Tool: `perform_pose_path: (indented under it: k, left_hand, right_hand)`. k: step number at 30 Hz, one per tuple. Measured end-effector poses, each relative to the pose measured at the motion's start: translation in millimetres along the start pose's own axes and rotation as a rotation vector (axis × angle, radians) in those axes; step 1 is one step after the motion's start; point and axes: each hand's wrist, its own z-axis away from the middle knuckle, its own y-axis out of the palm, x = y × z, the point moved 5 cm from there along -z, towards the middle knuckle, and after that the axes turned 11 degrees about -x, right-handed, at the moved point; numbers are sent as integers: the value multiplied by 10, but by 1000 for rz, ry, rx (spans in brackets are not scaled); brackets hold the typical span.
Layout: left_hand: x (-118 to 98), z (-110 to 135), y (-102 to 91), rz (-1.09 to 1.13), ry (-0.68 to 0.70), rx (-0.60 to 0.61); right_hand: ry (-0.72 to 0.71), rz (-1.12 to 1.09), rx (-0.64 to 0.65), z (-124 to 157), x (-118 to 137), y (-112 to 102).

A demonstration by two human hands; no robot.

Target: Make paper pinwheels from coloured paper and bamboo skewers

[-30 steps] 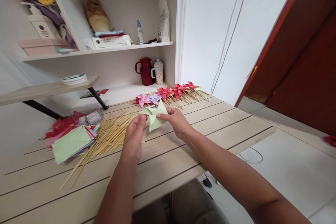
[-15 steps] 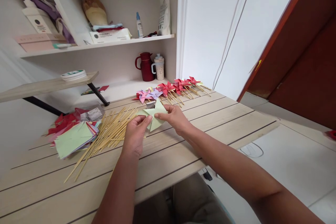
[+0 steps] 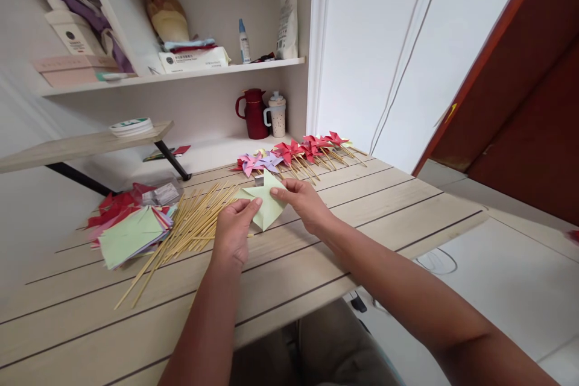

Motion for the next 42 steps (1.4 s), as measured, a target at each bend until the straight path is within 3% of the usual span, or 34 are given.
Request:
perform_pose_path:
  k: [7,13,18,24,28,35,42]
  left_hand:
    - [22,-74,-93,220,-101,-90]
    - [-1,-71,-120,400,-209,-173]
    - [6,-60,-106,456,-252,-151]
    - [32,-19,-68,443,-255,-110]
    - [33,-9,-65,412,-220,-94]
    - [12,12,-65,320,-129,-109]
    - [-68,45,-61,132,64,-150]
  right_hand:
    - [-207,41,59,23,65,-9]
    - [-783,510,-14,183,210,25]
    - [-976,622,-33,274,212,79]
    - [-1060,750,-1,336,156,147]
    - [-1071,688,-5,344,172,138]
    - [-941,562,-64,250,178,79]
    - [-793,564,-83,193,175,60]
